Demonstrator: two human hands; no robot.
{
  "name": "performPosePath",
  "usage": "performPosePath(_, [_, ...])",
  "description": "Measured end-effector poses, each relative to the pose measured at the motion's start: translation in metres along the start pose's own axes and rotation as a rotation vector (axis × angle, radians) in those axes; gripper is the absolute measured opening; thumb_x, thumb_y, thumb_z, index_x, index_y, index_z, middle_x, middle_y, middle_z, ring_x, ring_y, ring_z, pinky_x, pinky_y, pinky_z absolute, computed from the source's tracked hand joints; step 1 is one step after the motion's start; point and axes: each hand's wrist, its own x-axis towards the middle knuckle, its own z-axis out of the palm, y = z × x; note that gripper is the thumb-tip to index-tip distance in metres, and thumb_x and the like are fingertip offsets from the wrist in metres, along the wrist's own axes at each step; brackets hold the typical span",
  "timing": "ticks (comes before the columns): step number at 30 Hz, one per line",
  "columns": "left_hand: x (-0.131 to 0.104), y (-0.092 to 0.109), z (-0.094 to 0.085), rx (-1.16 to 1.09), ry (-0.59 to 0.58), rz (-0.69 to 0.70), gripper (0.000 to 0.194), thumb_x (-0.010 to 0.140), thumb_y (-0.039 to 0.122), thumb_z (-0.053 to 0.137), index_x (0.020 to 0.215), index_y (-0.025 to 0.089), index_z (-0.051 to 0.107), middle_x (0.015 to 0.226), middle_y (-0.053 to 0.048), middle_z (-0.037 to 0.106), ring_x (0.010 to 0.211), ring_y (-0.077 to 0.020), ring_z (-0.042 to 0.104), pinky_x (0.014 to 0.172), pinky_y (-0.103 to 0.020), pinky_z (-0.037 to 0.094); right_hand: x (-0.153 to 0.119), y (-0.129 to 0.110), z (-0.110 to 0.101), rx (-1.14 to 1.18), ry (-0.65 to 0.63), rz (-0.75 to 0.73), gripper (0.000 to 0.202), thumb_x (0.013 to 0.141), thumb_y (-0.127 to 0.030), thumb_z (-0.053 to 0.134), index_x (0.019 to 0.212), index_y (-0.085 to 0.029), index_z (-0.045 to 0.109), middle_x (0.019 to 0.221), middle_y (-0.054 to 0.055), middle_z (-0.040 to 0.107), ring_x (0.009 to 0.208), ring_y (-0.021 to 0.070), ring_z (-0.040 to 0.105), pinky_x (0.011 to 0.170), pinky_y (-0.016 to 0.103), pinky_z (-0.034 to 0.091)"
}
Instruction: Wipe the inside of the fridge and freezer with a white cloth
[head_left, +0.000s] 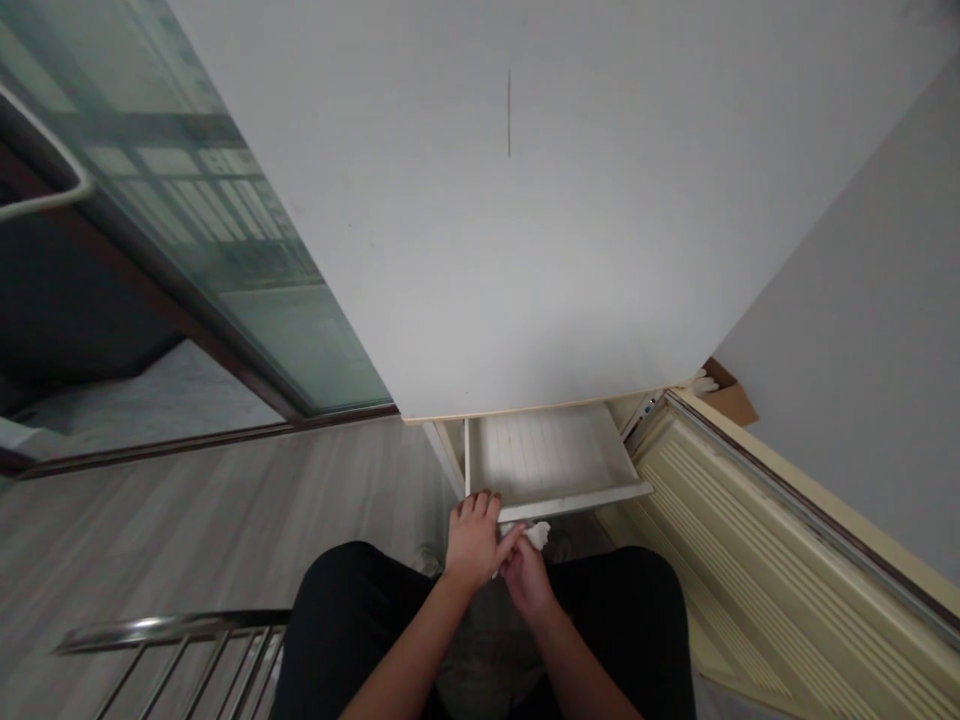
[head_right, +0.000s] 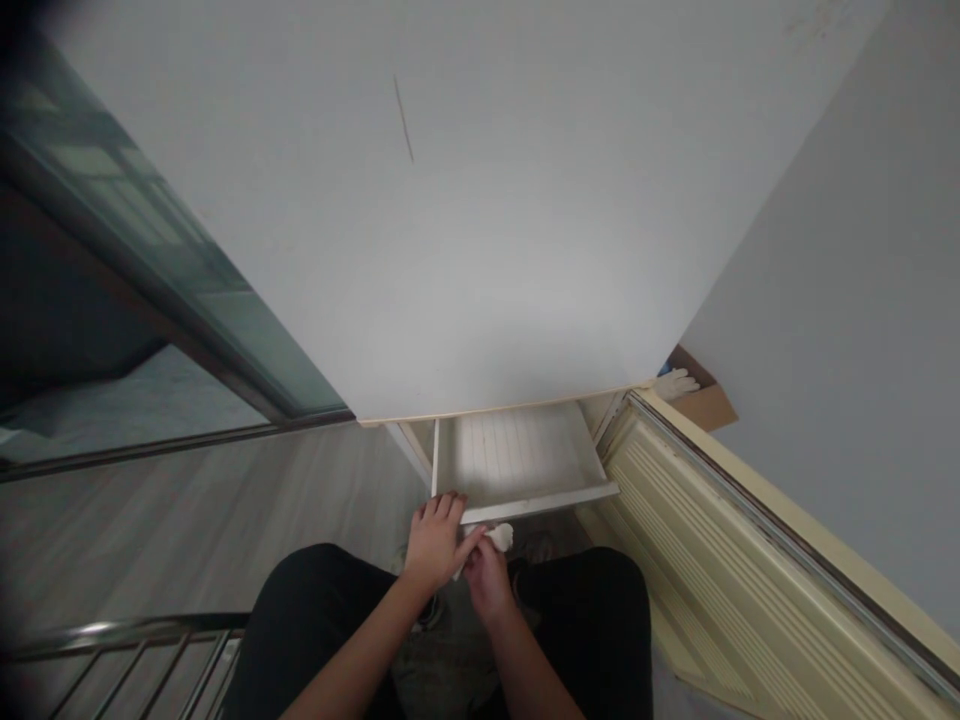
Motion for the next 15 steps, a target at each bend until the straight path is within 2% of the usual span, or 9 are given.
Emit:
performPosePath(3, [-0.001, -0.001, 0.000, -0.003, -0.001, 0.002, 0.052, 0.098, 0.056, 0.043, 0.127, 0.016, 0.059, 0.125, -0.013, 0.062, 0.116, -0.0314, 0.053, 0.095, -0.046, 0.040, 0.007, 0.005, 0.012, 0.007, 0.134, -0.094, 0.031, 0.059, -0.047, 0.071, 0.077, -0.025, 0.060, 0.077, 0.005, 0.070, 0.091, 0.0304, 0.069, 0.072, 0.040, 0.059])
performPosePath(6, [-0.003, -0.001, 0.000, -0.015, 0.004, 0.009, 0.052, 0.098, 0.056, 0.044, 0.126, 0.015, 0.059, 0.126, -0.014, 0.062, 0.116, -0.0311, 0.053, 0.096, -0.047, 0.041, 0.018, -0.005, 0.003, 0.036, 0.289, -0.142, 0.025, 0.056, -0.040, 0.071, 0.072, -0.024, 0.059, 0.071, 0.004, 0.068, 0.078, 0.0274, 0.068, 0.069, 0.039, 0.058])
performPosePath(8, [-0.004, -0.001, 0.000, -0.019, 0.005, 0.013, 0.054, 0.098, 0.058, 0.044, 0.126, 0.015, 0.060, 0.125, -0.014, 0.063, 0.115, -0.0311, 0.053, 0.095, -0.047, 0.041, 0.023, -0.024, -0.021, 0.050, 0.342, -0.141, 0.023, 0.057, -0.036, 0.070, 0.073, -0.023, 0.060, 0.068, 0.002, 0.068, 0.069, 0.0245, 0.066, 0.065, 0.037, 0.057])
performPosePath(11, [-0.003, 0.000, 0.000, -0.018, 0.009, 0.003, 0.055, 0.097, 0.060, 0.044, 0.124, 0.016, 0.061, 0.121, -0.013, 0.064, 0.112, -0.0314, 0.055, 0.094, -0.048, 0.043, 0.026, -0.067, -0.078, 0.073, 0.389, -0.180, 0.028, 0.055, -0.035, 0.074, 0.077, -0.022, 0.061, 0.074, -0.001, 0.071, 0.072, 0.0211, 0.067, 0.069, 0.033, 0.057])
performPosePath(13, [-0.002, -0.001, 0.001, -0.020, 0.019, -0.001, 0.051, 0.097, 0.056, 0.046, 0.123, 0.015, 0.062, 0.121, -0.013, 0.065, 0.113, -0.0309, 0.055, 0.095, -0.048, 0.043, 0.029, -0.094, -0.118, 0.063, 0.377, -0.151, 0.025, 0.055, -0.033, 0.075, 0.075, -0.021, 0.063, 0.069, 0.000, 0.070, 0.070, 0.0213, 0.068, 0.067, 0.032, 0.056])
performPosePath(15, [-0.002, -0.001, 0.002, -0.030, 0.043, -0.001, 0.046, 0.098, 0.052, 0.048, 0.123, 0.016, 0.063, 0.123, -0.012, 0.065, 0.115, -0.0299, 0.055, 0.097, -0.047, 0.042, 0.034, -0.112, -0.146, 0.068, 0.377, -0.125, 0.024, 0.058, -0.035, 0.073, 0.076, -0.021, 0.065, 0.068, 0.000, 0.071, 0.067, 0.0218, 0.068, 0.063, 0.033, 0.056])
